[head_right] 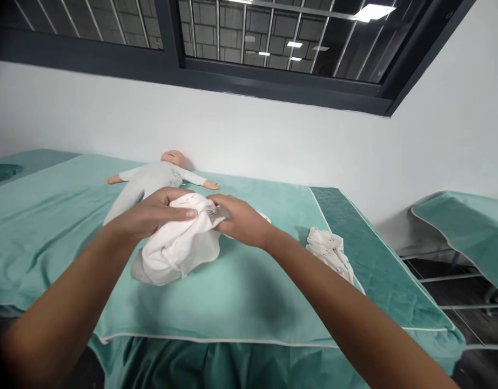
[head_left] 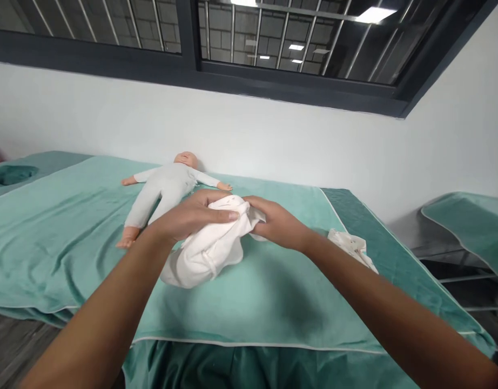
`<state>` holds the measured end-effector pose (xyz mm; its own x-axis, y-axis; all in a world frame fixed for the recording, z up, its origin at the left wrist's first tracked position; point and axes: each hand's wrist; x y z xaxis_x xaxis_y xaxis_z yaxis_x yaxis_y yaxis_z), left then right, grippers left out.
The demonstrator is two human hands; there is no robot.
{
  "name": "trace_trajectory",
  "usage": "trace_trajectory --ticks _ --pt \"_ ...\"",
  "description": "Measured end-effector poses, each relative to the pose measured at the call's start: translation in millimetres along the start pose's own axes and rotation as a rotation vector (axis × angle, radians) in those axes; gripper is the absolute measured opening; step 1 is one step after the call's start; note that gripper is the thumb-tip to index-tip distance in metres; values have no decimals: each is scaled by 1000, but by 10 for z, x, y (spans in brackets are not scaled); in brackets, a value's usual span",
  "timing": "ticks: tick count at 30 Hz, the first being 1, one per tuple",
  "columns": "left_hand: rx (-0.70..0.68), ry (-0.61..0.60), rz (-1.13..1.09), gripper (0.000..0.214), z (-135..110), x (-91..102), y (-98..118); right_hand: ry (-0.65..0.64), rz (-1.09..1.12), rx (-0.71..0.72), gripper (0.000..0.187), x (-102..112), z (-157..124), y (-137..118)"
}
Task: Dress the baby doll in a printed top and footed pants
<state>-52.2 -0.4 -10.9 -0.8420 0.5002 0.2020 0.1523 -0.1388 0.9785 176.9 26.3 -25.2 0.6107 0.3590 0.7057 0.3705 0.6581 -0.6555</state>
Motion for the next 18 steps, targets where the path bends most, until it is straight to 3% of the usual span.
trace_trajectory --ticks 2,6,8,10,12,16,18 --pt "13 72 244 35 -90 34 175 -12 37 -37 18 100 99 -134" --pt "25 301 833 38 -221 70 374 -115 40 -65 26 319 129 -299" --pt "-20 336 1020 44 -244 3 386 -67 47 -44 26 351 126 -356" --pt "-89 327 1122 42 -233 -119 346 71 36 -7 24 322 127 -414" --pt "-151 393 1164 29 -194 -251 275 189 -33 33 20 266 125 -471" --pt "-206 717 1205 25 -106 -376 144 215 -410 79 7 220 83 -502" --pt "-214 834 1246 26 -88 -357 110 239 -591 41 14 270 42 -435"
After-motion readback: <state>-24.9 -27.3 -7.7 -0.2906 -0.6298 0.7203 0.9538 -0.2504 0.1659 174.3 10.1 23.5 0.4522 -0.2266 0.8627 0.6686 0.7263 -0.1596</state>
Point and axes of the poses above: each hand's wrist, its own z-axis towards the middle knuckle, its own x-axis out of the back of the hand, y = z × x, and after that the axes turned 2 degrees about -y, right-handed
